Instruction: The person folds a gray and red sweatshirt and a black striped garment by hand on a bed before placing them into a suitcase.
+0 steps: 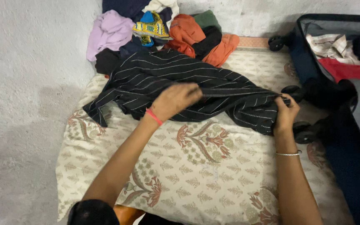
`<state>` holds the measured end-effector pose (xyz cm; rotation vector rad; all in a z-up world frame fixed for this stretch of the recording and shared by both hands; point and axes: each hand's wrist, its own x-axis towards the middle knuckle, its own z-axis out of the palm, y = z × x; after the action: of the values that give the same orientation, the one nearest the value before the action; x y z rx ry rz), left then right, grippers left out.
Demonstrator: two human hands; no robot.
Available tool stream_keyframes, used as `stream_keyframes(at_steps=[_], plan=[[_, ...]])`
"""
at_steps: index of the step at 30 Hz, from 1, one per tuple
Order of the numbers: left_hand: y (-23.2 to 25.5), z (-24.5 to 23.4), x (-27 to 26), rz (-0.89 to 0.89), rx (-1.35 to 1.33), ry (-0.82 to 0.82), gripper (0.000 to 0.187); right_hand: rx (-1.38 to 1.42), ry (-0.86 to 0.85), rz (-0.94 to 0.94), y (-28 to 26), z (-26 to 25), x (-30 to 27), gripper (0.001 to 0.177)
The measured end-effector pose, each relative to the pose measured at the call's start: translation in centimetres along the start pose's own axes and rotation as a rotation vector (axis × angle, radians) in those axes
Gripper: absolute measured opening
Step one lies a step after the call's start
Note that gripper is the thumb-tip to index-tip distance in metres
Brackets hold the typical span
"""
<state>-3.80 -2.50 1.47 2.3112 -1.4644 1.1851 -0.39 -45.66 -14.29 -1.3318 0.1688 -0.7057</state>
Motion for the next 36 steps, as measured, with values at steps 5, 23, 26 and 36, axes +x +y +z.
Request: stream_keyframes(at_steps=[5, 23, 26, 36], plan=[[2.1, 0.5, -3.4, 0.021, -0.024, -0.108, 0.019, 0.002, -0.020, -0.030, 0.9, -0.7, 0.5, 0.010], [1.2, 2.8, -4.3, -0.090, 0.025, -0.255, 0.019, -0.034, 0.013, -0.007, 0.1, -0.7, 0.1, 0.013], [0.5, 1.4, -4.4, -0.163, -0.090, -0.227, 0.016, -0.016, 0.004, 0.023, -0.4, -0.5, -0.1, 0.012], [-6.2, -7.2, -0.3, -0.501, -0.427, -0.413, 0.030, -0.364, -0.484, 0.005, -15.8, 3.6, 5.2, 0.016]])
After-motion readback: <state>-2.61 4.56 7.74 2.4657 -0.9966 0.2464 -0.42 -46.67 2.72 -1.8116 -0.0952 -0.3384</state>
